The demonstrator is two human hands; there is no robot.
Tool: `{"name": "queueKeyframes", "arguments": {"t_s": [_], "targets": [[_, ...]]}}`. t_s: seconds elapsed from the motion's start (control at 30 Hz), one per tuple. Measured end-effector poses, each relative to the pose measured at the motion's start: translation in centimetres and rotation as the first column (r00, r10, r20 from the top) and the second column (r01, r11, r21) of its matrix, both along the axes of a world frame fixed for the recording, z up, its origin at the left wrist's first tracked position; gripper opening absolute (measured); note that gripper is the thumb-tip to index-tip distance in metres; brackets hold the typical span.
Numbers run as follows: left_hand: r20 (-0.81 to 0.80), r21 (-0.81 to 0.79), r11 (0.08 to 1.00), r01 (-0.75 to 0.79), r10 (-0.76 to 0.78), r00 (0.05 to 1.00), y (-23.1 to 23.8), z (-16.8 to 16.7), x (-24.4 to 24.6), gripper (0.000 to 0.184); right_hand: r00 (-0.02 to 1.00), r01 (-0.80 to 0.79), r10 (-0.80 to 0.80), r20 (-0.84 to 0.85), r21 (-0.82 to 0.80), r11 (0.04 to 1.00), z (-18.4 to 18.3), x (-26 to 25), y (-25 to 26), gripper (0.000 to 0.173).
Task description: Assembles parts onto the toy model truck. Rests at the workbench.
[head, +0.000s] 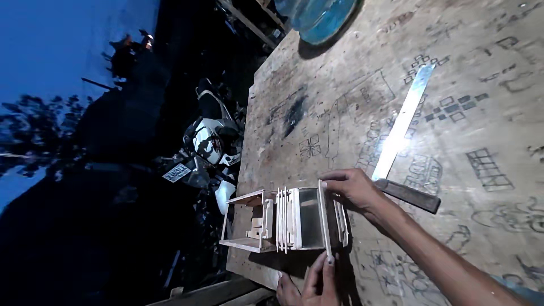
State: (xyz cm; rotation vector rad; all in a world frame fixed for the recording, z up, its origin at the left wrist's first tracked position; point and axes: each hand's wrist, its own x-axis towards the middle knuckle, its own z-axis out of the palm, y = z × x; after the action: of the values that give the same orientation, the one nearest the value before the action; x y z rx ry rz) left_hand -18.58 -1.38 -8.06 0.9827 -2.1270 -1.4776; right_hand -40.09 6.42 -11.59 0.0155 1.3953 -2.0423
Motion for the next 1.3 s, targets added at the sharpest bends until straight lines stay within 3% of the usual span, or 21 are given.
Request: {"name": "queueKeyframes", "arguments": {"t_s": [0.2, 0.33, 0.87, 1.3], "targets": [[0.006, 0.048, 0.999, -0.022, 0.022, 1.0, -0.1, 0.1, 0.6, 0.02, 0.996, -0.028, 0.035, -0.076, 0.088, 0.996, 0.0, 0.5, -0.3, 0.013], [0.001, 0.031, 0.997, -0.074, 0.074, 0.997, -0.3, 0.0, 0.3, 0.02, 0.997, -0.071, 0.074, -0.02, 0.119, 0.99, 0.8, -0.4, -0.3, 0.012], [-0.047, 0.036, 0.978, -0.207, 0.209, 0.977, 0.7, 0.9, 1.5, 0.019, 0.988, -0.141, 0.138, 0.072, 0.038, 0.989, 1.0, 1.1, 0.8, 0.012], [-0.062, 0.064, 0.976, -0.207, 0.211, 0.976, 0.8, 1.0, 1.4, 0.02, 0.993, -0.118, 0.118, 0.001, 0.037, 0.992, 0.7, 1.2, 0.8, 0.012]]}}
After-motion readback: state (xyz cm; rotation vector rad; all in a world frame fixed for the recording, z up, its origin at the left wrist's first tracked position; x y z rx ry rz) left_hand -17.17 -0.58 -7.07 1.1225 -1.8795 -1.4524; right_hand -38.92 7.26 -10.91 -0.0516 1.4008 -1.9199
